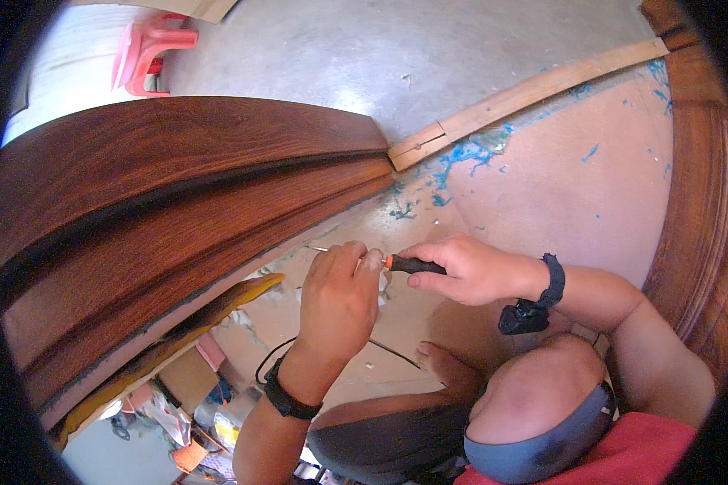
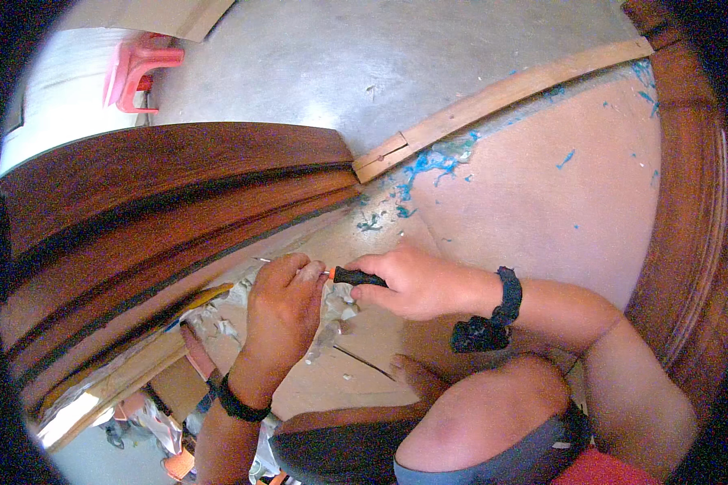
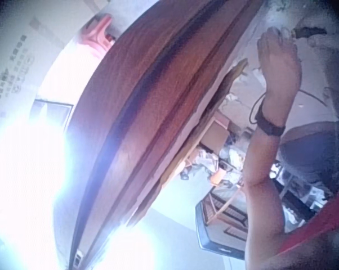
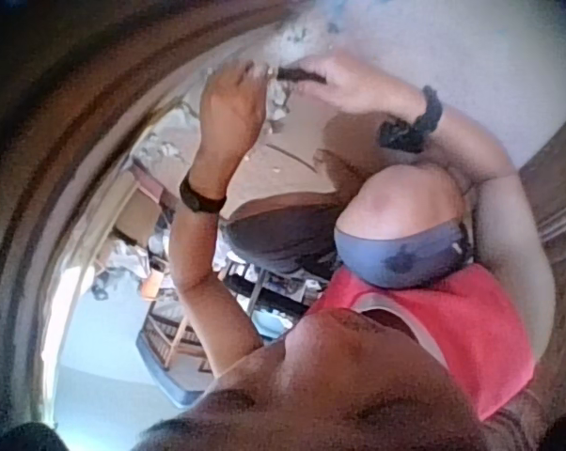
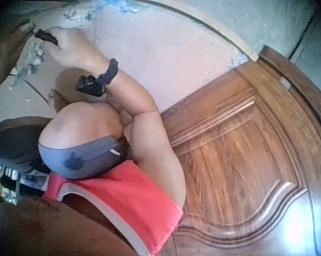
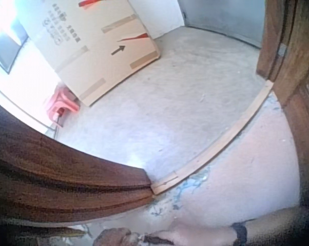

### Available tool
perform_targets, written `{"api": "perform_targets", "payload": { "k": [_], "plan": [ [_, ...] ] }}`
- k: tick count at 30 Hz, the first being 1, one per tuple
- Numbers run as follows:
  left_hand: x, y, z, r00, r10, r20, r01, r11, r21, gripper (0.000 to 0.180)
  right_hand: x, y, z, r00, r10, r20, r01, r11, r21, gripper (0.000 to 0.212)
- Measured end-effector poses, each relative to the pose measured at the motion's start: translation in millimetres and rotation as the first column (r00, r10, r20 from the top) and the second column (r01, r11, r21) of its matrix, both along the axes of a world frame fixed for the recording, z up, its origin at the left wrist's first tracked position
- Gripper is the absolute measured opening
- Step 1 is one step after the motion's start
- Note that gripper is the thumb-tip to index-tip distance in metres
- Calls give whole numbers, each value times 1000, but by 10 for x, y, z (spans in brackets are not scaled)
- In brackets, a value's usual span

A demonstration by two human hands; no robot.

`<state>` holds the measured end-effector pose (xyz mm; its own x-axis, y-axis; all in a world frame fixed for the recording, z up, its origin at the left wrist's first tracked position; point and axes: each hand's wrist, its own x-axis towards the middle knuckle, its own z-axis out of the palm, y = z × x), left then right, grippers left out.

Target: The person unscrews and removes components of a door handle and lock assembly from a wooden door using a screwdriver.

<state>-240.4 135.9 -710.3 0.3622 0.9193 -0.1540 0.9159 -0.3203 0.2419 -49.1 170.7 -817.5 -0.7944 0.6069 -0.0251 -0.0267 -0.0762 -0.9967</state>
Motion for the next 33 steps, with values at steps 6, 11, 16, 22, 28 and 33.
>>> {"api": "perform_targets", "payload": {
  "k": [6, 11, 16, 22, 28, 33],
  "plan": [
    [57, -87, -9, 916, 283, 284, -310, 949, 56, 12, 257, 76, -37, 965, -256, 52, 232, 929, 287, 30],
    [70, -68, -167, 301, 824, 481, -828, 476, -297, 11, 341, 156, 39, 915, -401, 50, 330, 813, 480, 32],
    [180, -4, -250, 125, 840, 529, -860, 357, -365, 15, 327, 239, 14, 908, -419, 11, 348, 768, 537, 34],
    [285, 11, -302, 30, 833, 553, -839, 321, -438, 17, 359, 315, 57, 930, -365, 45, 294, 812, 503, 32],
    [349, 7, -358, 80, 784, 615, -865, 361, -347, 17, 373, 381, 133, 958, -284, 43, 258, 915, 311, 26],
    [388, 57, -348, -24, 740, 672, -882, 301, -363, 15, 339, 419, 118, 951, -310, 16, 290, 906, 308, 24]
  ]
}}
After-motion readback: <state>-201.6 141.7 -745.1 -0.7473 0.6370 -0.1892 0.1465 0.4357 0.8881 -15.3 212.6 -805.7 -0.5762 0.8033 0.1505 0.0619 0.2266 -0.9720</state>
